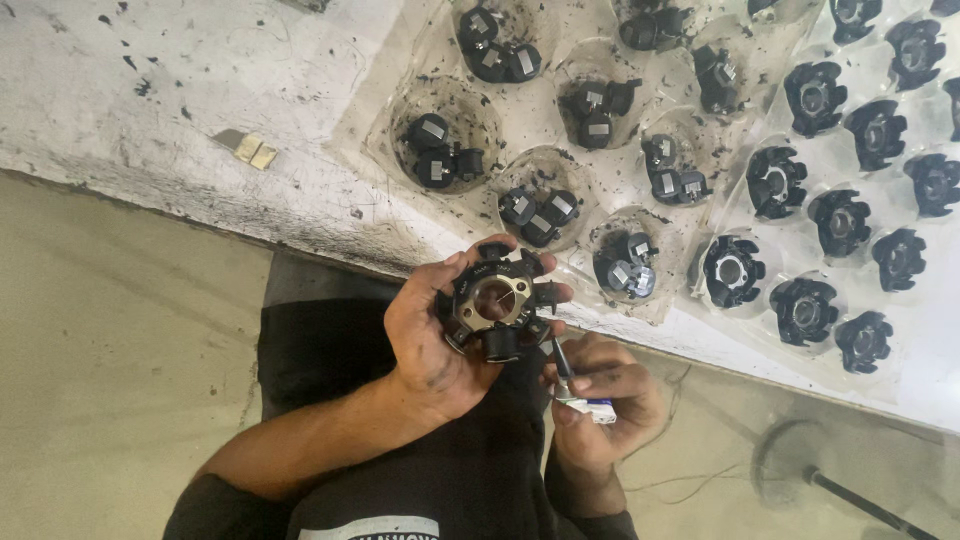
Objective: The person sits at a workbench and applies adhesive from a small tube onto black plastic rotor-like components, one at a time, then places the treated components into the cavities of a clear blister tray. They pick up new components from the tray, work on them in their hands, and set them back, repeating the cycle.
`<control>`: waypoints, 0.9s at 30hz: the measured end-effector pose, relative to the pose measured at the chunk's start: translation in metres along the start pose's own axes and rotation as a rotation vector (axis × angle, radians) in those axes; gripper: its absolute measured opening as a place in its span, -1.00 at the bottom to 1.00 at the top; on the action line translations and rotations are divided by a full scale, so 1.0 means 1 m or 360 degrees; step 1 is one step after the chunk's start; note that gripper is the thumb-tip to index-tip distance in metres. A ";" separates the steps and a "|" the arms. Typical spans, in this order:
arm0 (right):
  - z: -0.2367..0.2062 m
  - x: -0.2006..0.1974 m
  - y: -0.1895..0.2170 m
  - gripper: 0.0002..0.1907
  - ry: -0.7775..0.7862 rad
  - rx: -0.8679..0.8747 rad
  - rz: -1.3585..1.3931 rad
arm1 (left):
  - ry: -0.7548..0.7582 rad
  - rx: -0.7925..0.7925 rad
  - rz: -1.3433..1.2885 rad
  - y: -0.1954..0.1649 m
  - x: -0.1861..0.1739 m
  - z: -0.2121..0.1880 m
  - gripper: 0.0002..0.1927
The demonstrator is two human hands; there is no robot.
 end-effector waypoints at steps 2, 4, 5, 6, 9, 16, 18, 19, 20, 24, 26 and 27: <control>0.000 0.000 0.001 -0.71 -0.0001 0.0062 0.0045 | -0.0002 -0.0005 -0.0014 0.002 0.000 0.000 -0.54; 0.000 0.000 0.002 -0.73 -0.0020 0.0125 0.0042 | -0.0006 -0.0013 -0.0038 0.004 0.000 0.001 -0.55; 0.000 0.000 0.002 -0.74 0.0030 0.0106 0.0057 | 0.0004 -0.0019 -0.0032 0.004 0.000 0.001 -0.54; 0.001 0.000 0.002 -0.75 0.0079 0.0090 0.0072 | 0.0011 -0.0026 -0.0025 0.005 -0.001 0.001 -0.54; 0.001 -0.001 0.001 -0.78 0.0088 0.0175 0.0030 | 0.0004 -0.0051 -0.0019 0.006 -0.001 0.000 -0.55; 0.002 0.001 0.000 -0.84 0.0061 0.0179 -0.0107 | -0.0091 -0.0066 0.0022 0.007 -0.001 -0.001 -0.58; 0.003 0.002 0.001 -0.83 0.0096 0.0176 -0.0122 | -0.0091 -0.0072 0.0029 0.008 -0.002 -0.001 -0.58; 0.004 0.002 0.001 -0.82 0.0115 0.0173 -0.0128 | -0.0089 -0.0073 0.0035 0.008 -0.003 -0.001 -0.58; 0.004 0.002 0.001 -0.83 0.0101 0.0197 -0.0106 | -0.0065 -0.0077 0.0026 0.008 -0.003 0.000 -0.58; 0.003 0.002 0.001 -0.81 0.0057 0.0270 -0.0035 | -0.0058 -0.0091 0.0025 0.009 -0.005 0.000 -0.59; 0.002 0.002 0.000 -0.80 0.0039 0.0298 0.0006 | -0.0062 -0.0092 0.0041 0.009 -0.005 0.000 -0.57; 0.002 0.001 0.001 -0.79 0.0032 0.0317 0.0032 | -0.0048 -0.0090 0.0044 0.010 -0.004 0.000 -0.56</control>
Point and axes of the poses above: each hand's wrist, its own z-axis towards the middle knuckle, its own x-axis out of the palm, y = z × x, the point moved 2 cm from there along z, towards the middle knuckle, and after that the axes turned 4 degrees about -y, right-handed, at the moved point
